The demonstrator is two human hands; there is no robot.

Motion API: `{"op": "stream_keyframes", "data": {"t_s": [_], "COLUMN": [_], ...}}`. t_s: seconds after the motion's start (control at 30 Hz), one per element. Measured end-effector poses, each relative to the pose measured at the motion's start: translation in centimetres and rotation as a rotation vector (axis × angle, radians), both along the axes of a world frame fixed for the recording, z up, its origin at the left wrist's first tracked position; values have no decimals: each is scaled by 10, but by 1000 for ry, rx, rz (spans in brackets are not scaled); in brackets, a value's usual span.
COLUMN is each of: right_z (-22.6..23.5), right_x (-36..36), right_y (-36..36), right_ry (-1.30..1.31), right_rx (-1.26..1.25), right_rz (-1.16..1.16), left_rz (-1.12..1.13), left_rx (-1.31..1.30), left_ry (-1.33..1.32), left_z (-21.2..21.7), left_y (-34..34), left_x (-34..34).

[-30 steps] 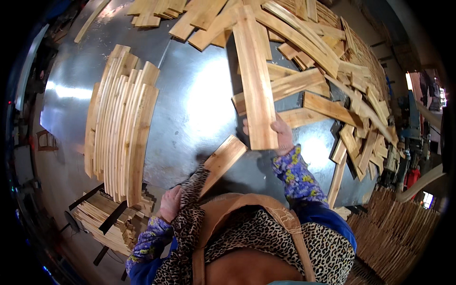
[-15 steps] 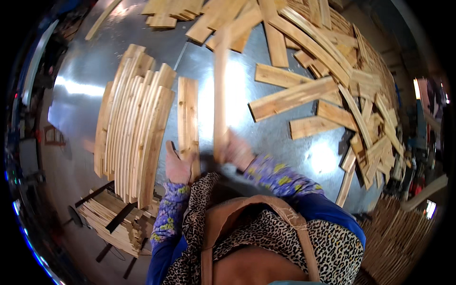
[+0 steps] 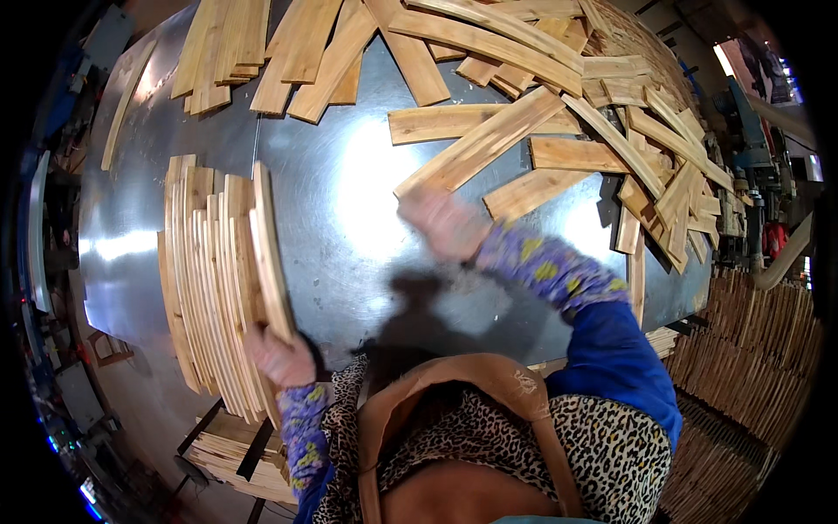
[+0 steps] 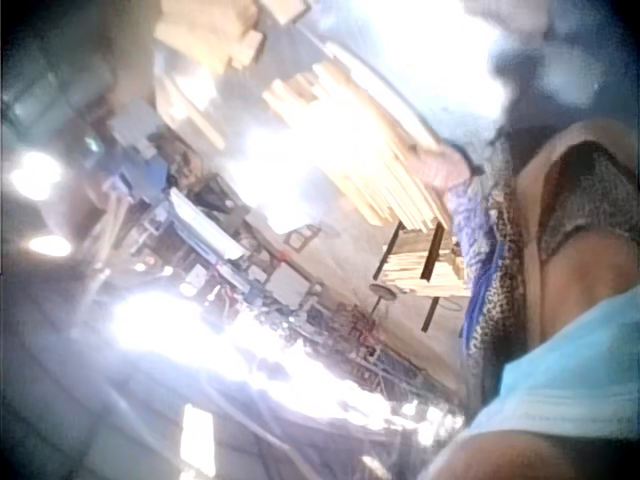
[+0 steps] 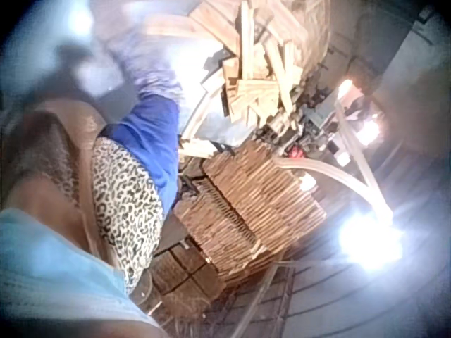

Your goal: The person sorts and stacks wooden planks on a metal table. They pick up individual planks from a scattered pile, inspect them, and place them into a neat, aligned stack. The person occasionally lifts the entire stack to adjust its position on the table.

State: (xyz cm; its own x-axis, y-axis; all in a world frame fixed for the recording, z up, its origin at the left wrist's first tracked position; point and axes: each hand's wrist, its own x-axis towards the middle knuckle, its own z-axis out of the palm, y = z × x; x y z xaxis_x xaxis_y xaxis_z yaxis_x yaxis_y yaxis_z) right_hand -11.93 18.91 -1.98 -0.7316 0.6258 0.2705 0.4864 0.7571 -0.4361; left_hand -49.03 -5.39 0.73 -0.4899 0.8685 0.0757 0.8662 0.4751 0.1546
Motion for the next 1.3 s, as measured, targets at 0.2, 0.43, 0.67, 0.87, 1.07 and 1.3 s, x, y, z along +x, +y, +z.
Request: {"op": "stream_keyframes", "data": {"t_s": [0.2, 0.43, 0.67, 0.87, 1.07, 1.3], "right_z": [16, 52, 17, -26, 17, 81], "right_x": [108, -56, 21, 117, 51, -78], "right_y": [143, 131, 166, 180, 171, 100], "right_ry": [-743, 10, -219, -673, -854, 37], "right_rx": [38, -820, -452, 18, -135, -757], "right_rz": [-144, -142, -406, -391, -131, -292], "left_rz": [-117, -436, 159, 289, 130, 168], "left_rx": [83, 351, 140, -295, -52, -118], "left_ry": [345, -992, -2219, -644, 136, 17], "left_z": [-3, -53, 2, 27, 7, 0], "left_y": [-13, 135, 143, 58, -53, -50], "left_x": [-52, 165, 142, 78, -36, -47]}}
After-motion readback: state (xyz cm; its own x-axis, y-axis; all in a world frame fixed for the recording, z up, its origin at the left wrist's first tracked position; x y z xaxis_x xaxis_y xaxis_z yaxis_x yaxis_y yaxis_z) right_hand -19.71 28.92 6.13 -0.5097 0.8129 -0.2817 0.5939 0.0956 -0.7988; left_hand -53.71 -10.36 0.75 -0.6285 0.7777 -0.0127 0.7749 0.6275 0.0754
